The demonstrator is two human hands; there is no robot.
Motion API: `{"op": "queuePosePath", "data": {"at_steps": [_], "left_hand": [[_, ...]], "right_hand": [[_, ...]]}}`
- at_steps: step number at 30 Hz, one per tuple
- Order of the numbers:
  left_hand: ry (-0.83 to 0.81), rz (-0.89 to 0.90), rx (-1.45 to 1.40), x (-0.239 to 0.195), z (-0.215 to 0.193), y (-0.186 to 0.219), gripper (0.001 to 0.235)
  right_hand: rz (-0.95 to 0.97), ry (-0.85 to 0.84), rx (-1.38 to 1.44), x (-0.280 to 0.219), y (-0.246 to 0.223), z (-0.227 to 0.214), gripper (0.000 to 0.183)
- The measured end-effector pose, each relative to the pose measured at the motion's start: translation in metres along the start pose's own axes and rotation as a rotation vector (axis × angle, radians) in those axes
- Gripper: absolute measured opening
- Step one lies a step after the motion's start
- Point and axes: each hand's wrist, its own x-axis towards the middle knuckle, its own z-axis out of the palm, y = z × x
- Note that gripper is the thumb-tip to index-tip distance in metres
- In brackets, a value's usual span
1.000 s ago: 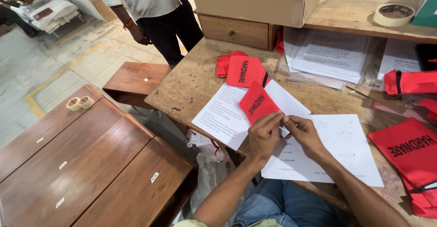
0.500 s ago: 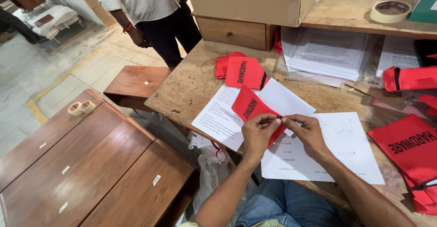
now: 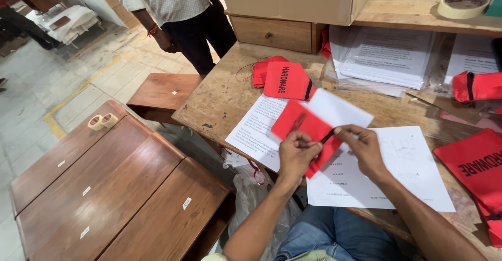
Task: The person sits at a workbench and folds printed instruction sheets, inserting each folded sheet into a red hardware pouch. They place completed pouches on the table and continue with the next sheet and pouch.
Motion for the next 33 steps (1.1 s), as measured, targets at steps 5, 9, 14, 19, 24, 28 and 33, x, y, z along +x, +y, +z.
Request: {"op": "queuePosePath", "data": {"at_steps": [5,9,14,19,24,28,33], "left_hand": [[0.031,-0.016,0.057,-0.026,-0.045,-0.005,0.020],[-0.010,0.053,0.316,-0.028,-0.071,-0.005,0.023],[-0.027,0.264,0.801,-0.034,-0.048,0.021,0.022],[0.010,0.547,1.049,-0.021,-0.040,0.014,0.023],[-0.081,0.335,1.114,-0.006,-0.033,0.002,0.023],[-0.072,0.354,1.072,-0.003,-0.030,0.003,0.019],[-0.018,0.490,1.051,-0.004,-0.027,0.003,0.015]], "right_hand": [[-0.146,0.043,0.042,0.013,0.016,-0.016,0.018],[-0.022,0.057,-0.046,0.021,0.031,-0.021,0.017],[-0.023,0.071,-0.087,0.004,-0.020,-0.014,0.018],[-0.027,0.111,-0.142,0.013,0.010,-0.018,0.018],[-0.166,0.061,0.107,0.001,-0.007,-0.020,0.022],[-0.192,0.069,0.181,-0.004,-0.031,-0.017,0.029],[-0.212,0.112,0.218,-0.011,-0.060,-0.018,0.035]]}}
